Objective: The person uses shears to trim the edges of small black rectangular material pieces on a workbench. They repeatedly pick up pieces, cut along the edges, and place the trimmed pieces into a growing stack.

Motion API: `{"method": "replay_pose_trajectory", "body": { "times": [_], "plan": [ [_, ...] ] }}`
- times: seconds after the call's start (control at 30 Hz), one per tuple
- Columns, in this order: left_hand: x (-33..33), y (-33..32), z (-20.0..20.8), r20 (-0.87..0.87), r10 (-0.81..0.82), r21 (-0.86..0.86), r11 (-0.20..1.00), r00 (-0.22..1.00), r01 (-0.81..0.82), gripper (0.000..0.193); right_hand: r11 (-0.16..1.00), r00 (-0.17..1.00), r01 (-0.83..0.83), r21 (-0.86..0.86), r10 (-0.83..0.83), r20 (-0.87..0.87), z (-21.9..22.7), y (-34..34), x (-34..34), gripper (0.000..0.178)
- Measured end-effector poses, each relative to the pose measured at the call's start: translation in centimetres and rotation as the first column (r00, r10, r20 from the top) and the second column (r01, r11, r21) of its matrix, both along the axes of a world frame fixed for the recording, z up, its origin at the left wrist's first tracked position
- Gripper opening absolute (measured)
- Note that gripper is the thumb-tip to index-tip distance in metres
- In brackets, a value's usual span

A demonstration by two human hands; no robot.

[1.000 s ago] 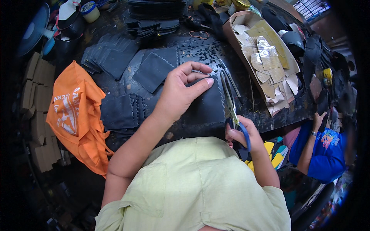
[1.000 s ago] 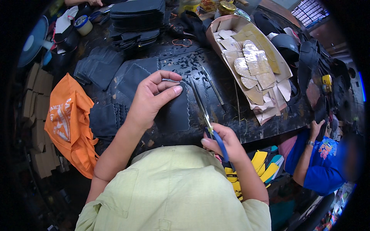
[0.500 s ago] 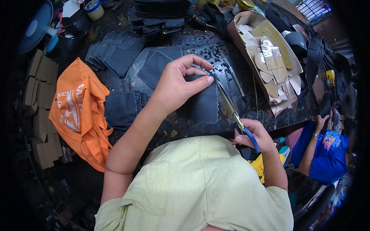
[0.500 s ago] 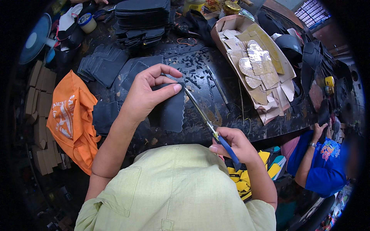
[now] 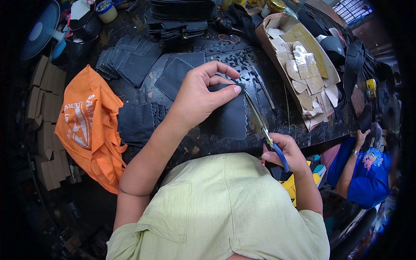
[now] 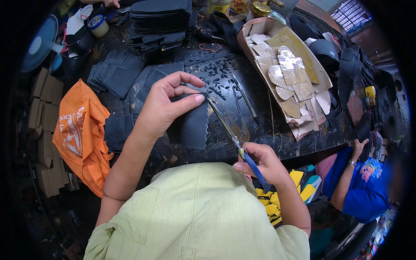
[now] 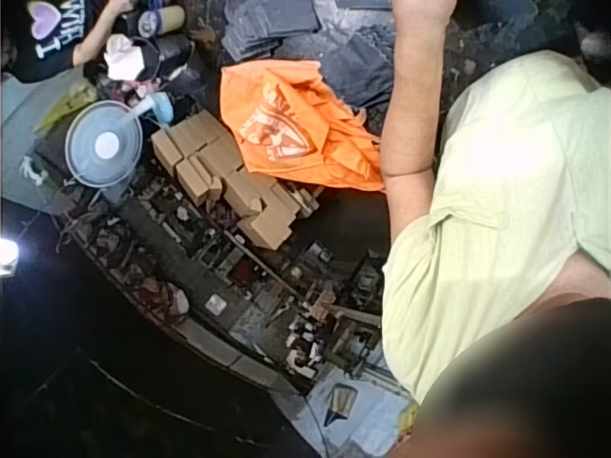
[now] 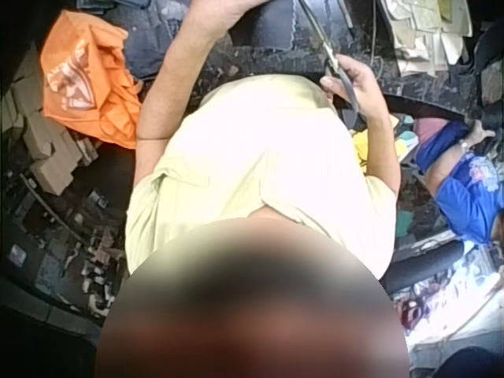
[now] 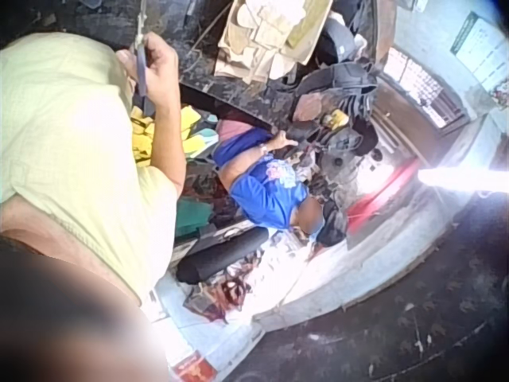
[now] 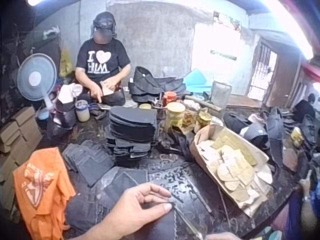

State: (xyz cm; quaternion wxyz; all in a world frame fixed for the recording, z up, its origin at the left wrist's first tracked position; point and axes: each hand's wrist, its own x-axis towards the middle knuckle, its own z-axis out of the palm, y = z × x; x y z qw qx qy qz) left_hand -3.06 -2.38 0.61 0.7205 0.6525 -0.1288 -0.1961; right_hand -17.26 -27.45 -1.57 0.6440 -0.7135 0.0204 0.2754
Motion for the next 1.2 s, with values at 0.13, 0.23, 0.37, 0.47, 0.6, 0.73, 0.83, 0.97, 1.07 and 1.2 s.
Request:
{"method": "replay_pose_trajectory", "body": {
  "times": [0.13, 0.23, 0.37, 0.47, 0.6, 0.73, 0.83, 0.97, 1.07, 1.2],
  "plan": [
    [-0.1, -0.1, 0.1, 0.064, 0.009, 0.030, 0.999, 0.998, -0.011, 0.025, 1.000, 0.999, 0.012, -0.011, -0.012, 0.031, -0.2, 0.1, 0.0, 0.022],
    [-0.2, -0.1, 0.1, 0.074, 0.022, 0.027, 0.999, 0.997, -0.024, 0.024, 0.999, 0.998, 0.049, 0.006, -0.049, 0.029, -0.5, 0.3, -0.1, 0.026],
    [-0.1, -0.2, 0.0, 0.100, 0.021, 0.045, 0.999, 0.995, -0.025, 0.022, 0.996, 0.998, 0.061, 0.070, -0.060, -0.016, -0.7, 0.5, -0.1, 0.026],
    [0.0, -0.1, -0.2, 0.113, 0.025, 0.056, 0.998, 0.993, -0.031, 0.020, 0.997, 0.997, 0.071, 0.022, -0.072, 0.020, -0.7, 0.6, -0.1, 0.025],
    [0.0, -0.1, -0.5, 0.142, 0.021, 0.080, 0.996, 0.990, -0.033, 0.018, 0.990, 0.992, 0.117, -0.080, -0.112, 0.063, -0.9, 1.1, -0.1, 0.024],
    [0.0, 0.1, -1.0, 0.137, 0.013, 0.075, 0.997, 0.991, -0.023, 0.016, 0.984, 0.989, 0.128, -0.121, -0.117, 0.094, -1.0, 1.2, -0.1, 0.022],
    [0.1, 0.3, -1.5, 0.083, 0.006, 0.056, 0.998, 0.997, -0.011, 0.014, 0.984, 0.990, 0.131, -0.116, -0.123, 0.075, -1.2, 1.1, -0.1, 0.019],
    [0.0, 0.2, -2.2, 0.087, 0.022, -0.033, 0.999, 0.996, -0.019, 0.012, 0.984, 0.984, 0.148, -0.102, -0.136, 0.112, -1.6, 1.5, -0.1, 0.024],
    [0.0, 0.3, -2.3, 0.015, 0.006, -0.078, 0.997, 1.000, -0.005, 0.010, 0.987, 0.988, 0.139, -0.086, -0.132, 0.082, -1.5, 1.3, -0.2, 0.023],
    [-0.4, 0.2, -2.3, -0.134, -0.028, -0.193, 0.981, 0.991, 0.002, 0.011, 0.996, 0.996, 0.086, -0.015, -0.086, -0.023, -1.2, 1.3, -0.3, 0.022]
  ]
}}
